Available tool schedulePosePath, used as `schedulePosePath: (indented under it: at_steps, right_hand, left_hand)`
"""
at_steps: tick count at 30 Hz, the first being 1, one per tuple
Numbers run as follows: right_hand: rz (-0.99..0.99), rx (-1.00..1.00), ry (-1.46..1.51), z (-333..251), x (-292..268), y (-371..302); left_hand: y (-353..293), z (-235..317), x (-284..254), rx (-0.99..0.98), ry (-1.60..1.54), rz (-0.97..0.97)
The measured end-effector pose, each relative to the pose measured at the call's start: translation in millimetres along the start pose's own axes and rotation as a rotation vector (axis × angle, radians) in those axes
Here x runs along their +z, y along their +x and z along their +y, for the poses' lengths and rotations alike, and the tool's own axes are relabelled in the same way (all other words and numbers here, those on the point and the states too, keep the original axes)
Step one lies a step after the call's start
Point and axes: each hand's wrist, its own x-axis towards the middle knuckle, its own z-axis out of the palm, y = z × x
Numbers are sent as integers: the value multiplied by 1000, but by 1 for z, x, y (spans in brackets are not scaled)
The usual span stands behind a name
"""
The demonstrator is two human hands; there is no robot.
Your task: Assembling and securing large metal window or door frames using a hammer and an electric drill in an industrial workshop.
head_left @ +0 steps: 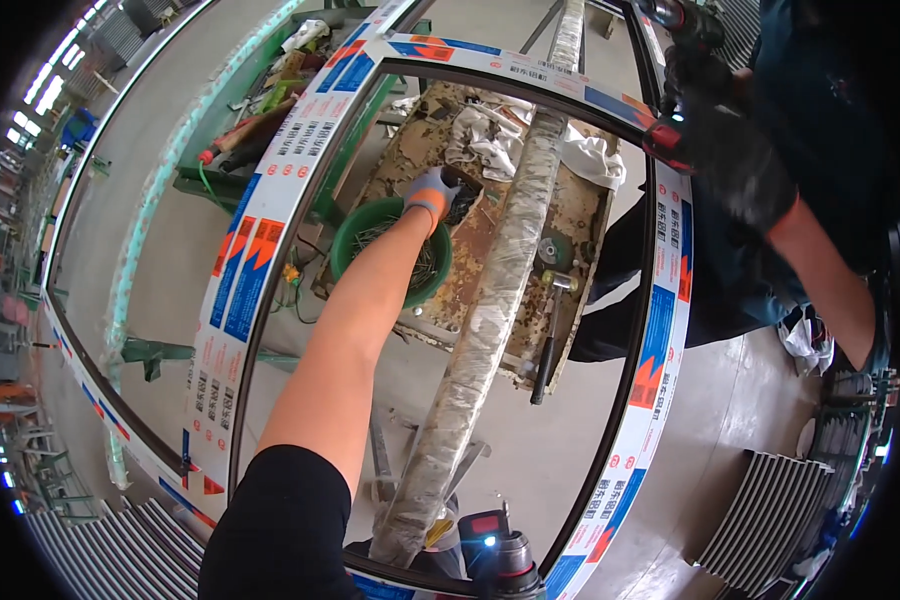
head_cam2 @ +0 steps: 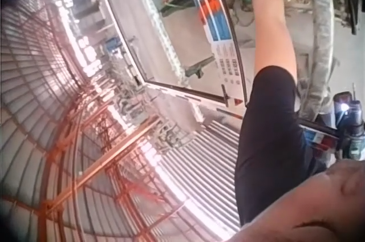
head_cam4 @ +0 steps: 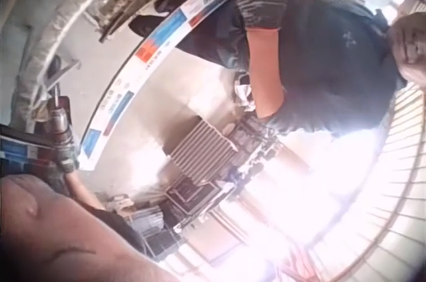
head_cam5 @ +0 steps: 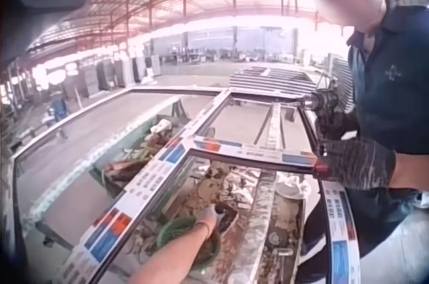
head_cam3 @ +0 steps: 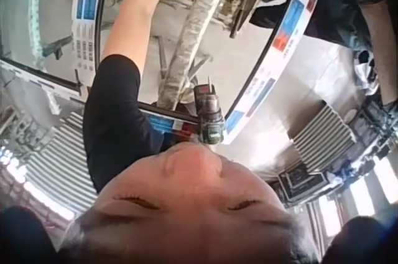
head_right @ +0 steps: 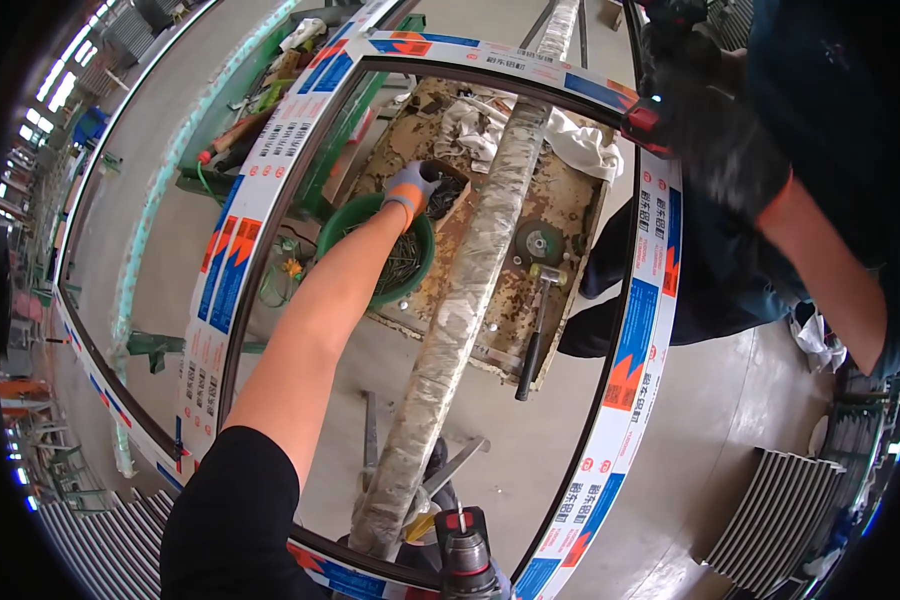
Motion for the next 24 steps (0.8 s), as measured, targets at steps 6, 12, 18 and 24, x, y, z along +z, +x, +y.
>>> schedulePosePath:
  at_steps: [6, 12, 18, 24]
  right_hand:
    - [149, -310, -406, -47, 26, -10]
    - [185, -656, -97, -105, 50, -30]
    - [308, -1555, -570, -118, 107, -88]
    - [-34, -1575, -632, -117, 172, -163]
  left_hand:
    - [-24, -1, -58, -23, -62, 128]
    - [-160, 28, -154, 192, 41, 175]
    - [-384, -12, -378, 568, -81, -71]
    - [-544, -88, -445, 208, -750, -337]
